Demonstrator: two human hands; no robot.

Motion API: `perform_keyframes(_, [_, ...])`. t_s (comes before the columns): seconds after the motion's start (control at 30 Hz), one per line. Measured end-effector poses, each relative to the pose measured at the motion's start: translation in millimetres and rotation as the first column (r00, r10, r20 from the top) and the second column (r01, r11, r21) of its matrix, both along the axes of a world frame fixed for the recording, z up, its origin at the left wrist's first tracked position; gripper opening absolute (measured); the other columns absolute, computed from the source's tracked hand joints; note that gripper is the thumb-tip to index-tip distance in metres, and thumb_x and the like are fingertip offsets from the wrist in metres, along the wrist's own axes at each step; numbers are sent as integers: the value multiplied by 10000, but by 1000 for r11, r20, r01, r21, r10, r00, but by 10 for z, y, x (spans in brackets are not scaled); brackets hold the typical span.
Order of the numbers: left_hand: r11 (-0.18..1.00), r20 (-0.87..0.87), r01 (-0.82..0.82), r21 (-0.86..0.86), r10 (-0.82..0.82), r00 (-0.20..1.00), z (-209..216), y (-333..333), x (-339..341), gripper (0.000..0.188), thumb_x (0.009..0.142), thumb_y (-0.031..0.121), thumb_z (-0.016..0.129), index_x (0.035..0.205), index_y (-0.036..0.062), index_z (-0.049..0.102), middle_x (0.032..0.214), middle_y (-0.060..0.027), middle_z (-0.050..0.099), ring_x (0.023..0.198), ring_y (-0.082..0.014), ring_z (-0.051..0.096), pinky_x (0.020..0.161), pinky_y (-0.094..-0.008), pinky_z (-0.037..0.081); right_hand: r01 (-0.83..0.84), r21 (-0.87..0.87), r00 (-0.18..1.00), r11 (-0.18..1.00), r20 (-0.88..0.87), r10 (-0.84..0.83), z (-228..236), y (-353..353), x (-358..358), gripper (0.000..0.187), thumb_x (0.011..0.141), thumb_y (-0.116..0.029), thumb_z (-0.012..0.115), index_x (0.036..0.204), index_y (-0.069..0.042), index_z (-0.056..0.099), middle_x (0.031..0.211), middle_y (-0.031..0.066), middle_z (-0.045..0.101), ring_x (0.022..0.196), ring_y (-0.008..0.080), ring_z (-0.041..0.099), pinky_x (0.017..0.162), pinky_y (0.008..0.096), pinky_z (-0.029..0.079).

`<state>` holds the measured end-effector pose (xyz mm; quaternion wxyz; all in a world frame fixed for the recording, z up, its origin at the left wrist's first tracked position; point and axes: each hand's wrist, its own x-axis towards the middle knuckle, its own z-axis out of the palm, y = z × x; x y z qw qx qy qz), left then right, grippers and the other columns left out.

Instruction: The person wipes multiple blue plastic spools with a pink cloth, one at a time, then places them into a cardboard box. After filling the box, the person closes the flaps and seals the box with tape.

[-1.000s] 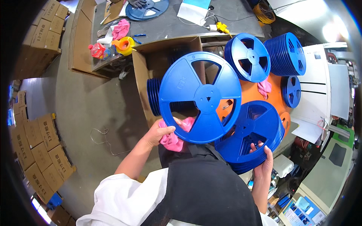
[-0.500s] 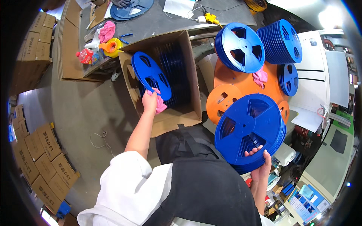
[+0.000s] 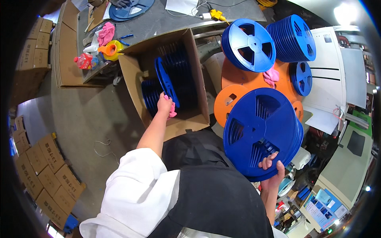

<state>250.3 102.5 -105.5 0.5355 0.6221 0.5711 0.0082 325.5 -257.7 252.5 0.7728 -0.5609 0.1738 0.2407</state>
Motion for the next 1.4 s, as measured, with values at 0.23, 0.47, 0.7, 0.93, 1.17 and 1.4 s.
perform_keyframes(0.23, [972,372,3,-237,88,924,973,-152,253,587,810,-24,581,1380,75,487,1097,-68,633,684,-106,608,594,-256,507,0,377,993,926,106,-43,-10,21,293,369,908,-423,598,933,-69,499,616,-33,430,501,72,380,510,243,331])
perform_keyframes(0.47, [911,666,398,111,-365,650,2660,-647,784,498,894,-14,497,1384,71,490,1289,-116,582,1042,-158,615,896,-272,487,-41,705,998,708,-2,60,-191,-59,195,402,927,-454,614,909,-75,481,572,-44,445,484,64,432,492,241,349])
perform_keyframes(0.7, [568,689,523,635,-722,-53,3221,-1875,558,481,784,51,623,1253,-25,552,1264,-208,594,1172,-324,588,1014,-386,459,160,519,979,840,-195,-66,-146,-113,26,531,859,-607,602,858,-86,496,549,-33,460,443,79,415,452,271,334])
perform_keyframes(0.93, [445,470,285,849,-883,-23,3036,-1369,553,351,741,100,633,1087,51,668,1107,-87,672,978,-222,643,841,-357,511,-152,673,984,724,34,175,-108,94,52,491,886,-581,592,879,-102,483,574,-54,456,489,76,430,496,250,330])
perform_keyframes(1.17, [496,374,438,750,-864,337,2660,-1125,838,439,733,35,620,1169,62,660,1176,-128,648,1006,-295,621,908,-382,488,-188,676,977,713,57,203,-140,135,53,487,884,-588,592,858,-120,462,569,-61,457,479,70,425,503,249,336])
perform_keyframes(1.4, [282,137,522,805,-944,299,2208,-860,648,395,750,-15,569,1134,46,637,1184,-150,633,1042,-329,609,932,-417,483,-127,672,986,729,2,169,-154,74,-11,478,885,-576,599,863,-118,464,564,-52,456,485,80,436,508,252,341])
